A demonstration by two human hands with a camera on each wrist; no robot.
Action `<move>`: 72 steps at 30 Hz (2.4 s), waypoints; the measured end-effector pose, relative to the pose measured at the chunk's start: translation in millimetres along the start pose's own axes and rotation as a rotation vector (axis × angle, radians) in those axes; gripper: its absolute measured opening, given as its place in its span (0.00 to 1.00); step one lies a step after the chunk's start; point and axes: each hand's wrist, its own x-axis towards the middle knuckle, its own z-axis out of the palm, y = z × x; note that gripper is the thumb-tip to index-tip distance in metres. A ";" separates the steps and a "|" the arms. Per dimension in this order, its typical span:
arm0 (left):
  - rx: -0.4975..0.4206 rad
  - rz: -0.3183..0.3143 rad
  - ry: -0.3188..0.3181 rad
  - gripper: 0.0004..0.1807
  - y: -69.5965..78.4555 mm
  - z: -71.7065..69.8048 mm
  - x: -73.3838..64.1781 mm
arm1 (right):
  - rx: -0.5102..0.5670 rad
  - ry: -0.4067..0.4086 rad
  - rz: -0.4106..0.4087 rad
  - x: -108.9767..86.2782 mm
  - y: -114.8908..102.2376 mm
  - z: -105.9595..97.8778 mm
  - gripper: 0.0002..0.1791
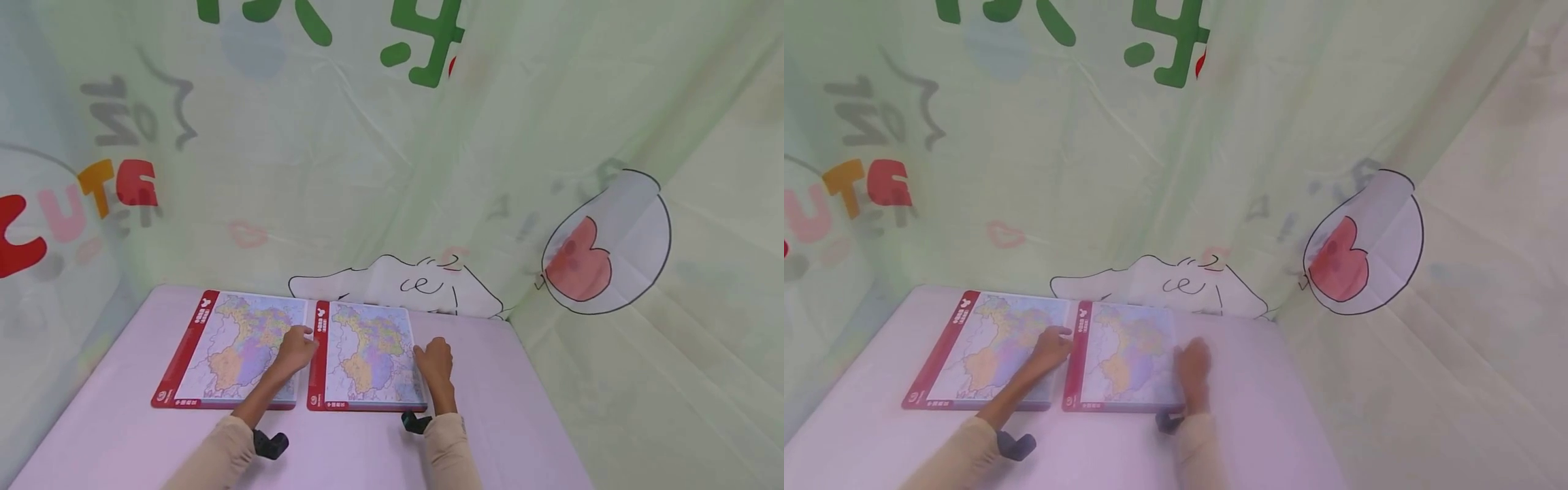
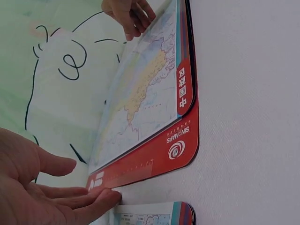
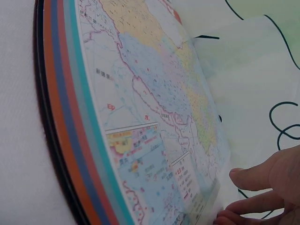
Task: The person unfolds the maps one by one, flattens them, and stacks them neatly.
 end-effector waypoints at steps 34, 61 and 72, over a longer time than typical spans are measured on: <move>-0.164 -0.050 0.119 0.18 -13.3 10.6 12.0 | 0.391 -0.045 0.173 -20.7 -8.0 -10.3 0.11; -0.106 0.066 0.220 0.17 -35.3 -52.7 15.6 | 0.376 0.066 0.221 2.9 -5.1 -18.9 0.10; -0.036 0.017 0.223 0.20 -36.3 -87.0 2.5 | 0.341 0.115 0.231 4.6 -7.0 -30.7 0.11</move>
